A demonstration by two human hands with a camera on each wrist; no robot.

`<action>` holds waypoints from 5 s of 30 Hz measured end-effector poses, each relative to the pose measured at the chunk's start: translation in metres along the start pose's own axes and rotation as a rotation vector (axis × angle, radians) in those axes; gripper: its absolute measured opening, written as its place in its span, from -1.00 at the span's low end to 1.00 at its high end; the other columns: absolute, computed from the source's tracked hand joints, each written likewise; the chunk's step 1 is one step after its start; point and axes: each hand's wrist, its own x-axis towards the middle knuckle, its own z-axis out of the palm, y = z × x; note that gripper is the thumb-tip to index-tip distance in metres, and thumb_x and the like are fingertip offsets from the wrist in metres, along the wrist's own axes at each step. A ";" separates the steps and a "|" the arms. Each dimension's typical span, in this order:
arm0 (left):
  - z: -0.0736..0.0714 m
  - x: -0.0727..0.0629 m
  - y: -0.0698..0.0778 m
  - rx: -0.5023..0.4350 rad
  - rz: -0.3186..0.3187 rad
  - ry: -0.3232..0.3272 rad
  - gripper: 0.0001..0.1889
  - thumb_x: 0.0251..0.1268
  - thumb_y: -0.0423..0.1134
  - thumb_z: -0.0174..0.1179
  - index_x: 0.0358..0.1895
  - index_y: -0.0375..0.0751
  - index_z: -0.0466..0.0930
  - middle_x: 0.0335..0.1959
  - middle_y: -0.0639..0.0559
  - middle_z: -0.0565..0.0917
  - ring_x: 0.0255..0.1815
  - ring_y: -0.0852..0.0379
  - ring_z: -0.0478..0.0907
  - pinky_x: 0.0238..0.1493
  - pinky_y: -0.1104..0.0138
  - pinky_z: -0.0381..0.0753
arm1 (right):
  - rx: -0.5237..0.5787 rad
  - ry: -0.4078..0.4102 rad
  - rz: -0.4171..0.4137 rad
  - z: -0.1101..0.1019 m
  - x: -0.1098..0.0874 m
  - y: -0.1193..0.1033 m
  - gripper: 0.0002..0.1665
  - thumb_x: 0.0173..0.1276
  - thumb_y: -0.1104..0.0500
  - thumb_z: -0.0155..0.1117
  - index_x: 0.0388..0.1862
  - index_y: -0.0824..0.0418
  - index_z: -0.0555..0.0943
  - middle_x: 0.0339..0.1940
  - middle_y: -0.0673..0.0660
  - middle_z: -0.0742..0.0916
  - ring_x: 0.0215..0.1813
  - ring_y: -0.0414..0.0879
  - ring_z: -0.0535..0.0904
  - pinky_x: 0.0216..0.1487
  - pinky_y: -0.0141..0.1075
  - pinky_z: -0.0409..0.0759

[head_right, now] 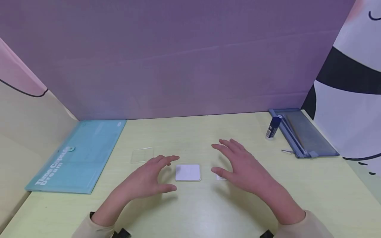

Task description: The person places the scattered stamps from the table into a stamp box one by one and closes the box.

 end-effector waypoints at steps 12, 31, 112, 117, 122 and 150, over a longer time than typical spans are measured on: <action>0.004 0.016 -0.010 -0.159 -0.023 -0.054 -0.18 0.15 0.07 0.48 0.48 0.10 0.33 0.10 0.01 0.58 0.03 0.05 0.53 0.00 0.16 0.52 | 0.162 0.004 0.149 -0.003 0.009 0.034 -0.38 0.46 -0.02 0.32 0.36 0.26 0.48 0.26 0.23 0.62 0.21 0.22 0.54 0.14 0.17 0.49; 0.009 0.035 -0.019 -0.265 -0.054 -0.112 -0.25 0.08 -0.12 0.55 0.38 -0.06 0.44 0.01 0.03 0.57 -0.07 0.07 0.49 -0.03 0.20 0.49 | 0.216 -0.060 0.417 0.002 0.023 0.064 -0.26 0.45 -0.08 0.32 0.39 0.35 0.38 0.13 0.41 0.62 0.13 0.30 0.57 -0.05 0.02 0.61; 0.026 0.041 -0.029 -0.355 -0.102 -0.079 -0.43 0.02 -0.30 0.58 0.15 -0.18 0.57 -0.17 0.08 0.51 -0.13 0.06 0.39 -0.13 0.28 0.42 | 0.188 0.039 0.410 0.036 0.031 0.078 -0.71 0.30 0.14 0.46 -0.10 0.28 0.65 -0.22 0.19 0.62 -0.16 0.07 0.47 -0.16 -0.13 0.43; 0.026 0.040 -0.029 -0.356 -0.102 -0.076 -0.43 0.02 -0.30 0.58 0.15 -0.18 0.58 -0.17 0.07 0.50 -0.12 0.06 0.39 -0.12 0.27 0.43 | 0.204 0.038 0.412 0.037 0.031 0.078 -0.70 0.30 0.13 0.46 -0.09 0.27 0.65 -0.21 0.17 0.63 -0.16 0.06 0.48 -0.16 -0.13 0.43; 0.027 0.040 -0.029 -0.346 -0.101 -0.067 -0.44 0.02 -0.30 0.58 0.14 -0.18 0.58 -0.17 0.06 0.50 -0.13 0.06 0.39 -0.13 0.27 0.42 | 0.227 0.040 0.416 0.037 0.031 0.078 -0.69 0.30 0.13 0.46 -0.07 0.26 0.64 -0.23 0.13 0.62 -0.19 0.03 0.47 -0.19 -0.15 0.41; 0.028 0.040 -0.028 -0.330 -0.113 -0.062 -0.45 0.03 -0.29 0.57 0.14 -0.15 0.59 -0.17 0.07 0.52 -0.14 0.07 0.40 -0.14 0.28 0.43 | 0.260 0.063 0.398 0.035 0.030 0.079 -0.76 0.38 0.18 0.39 -0.06 0.28 0.70 -0.30 0.07 0.68 -0.23 -0.03 0.51 -0.25 -0.27 0.47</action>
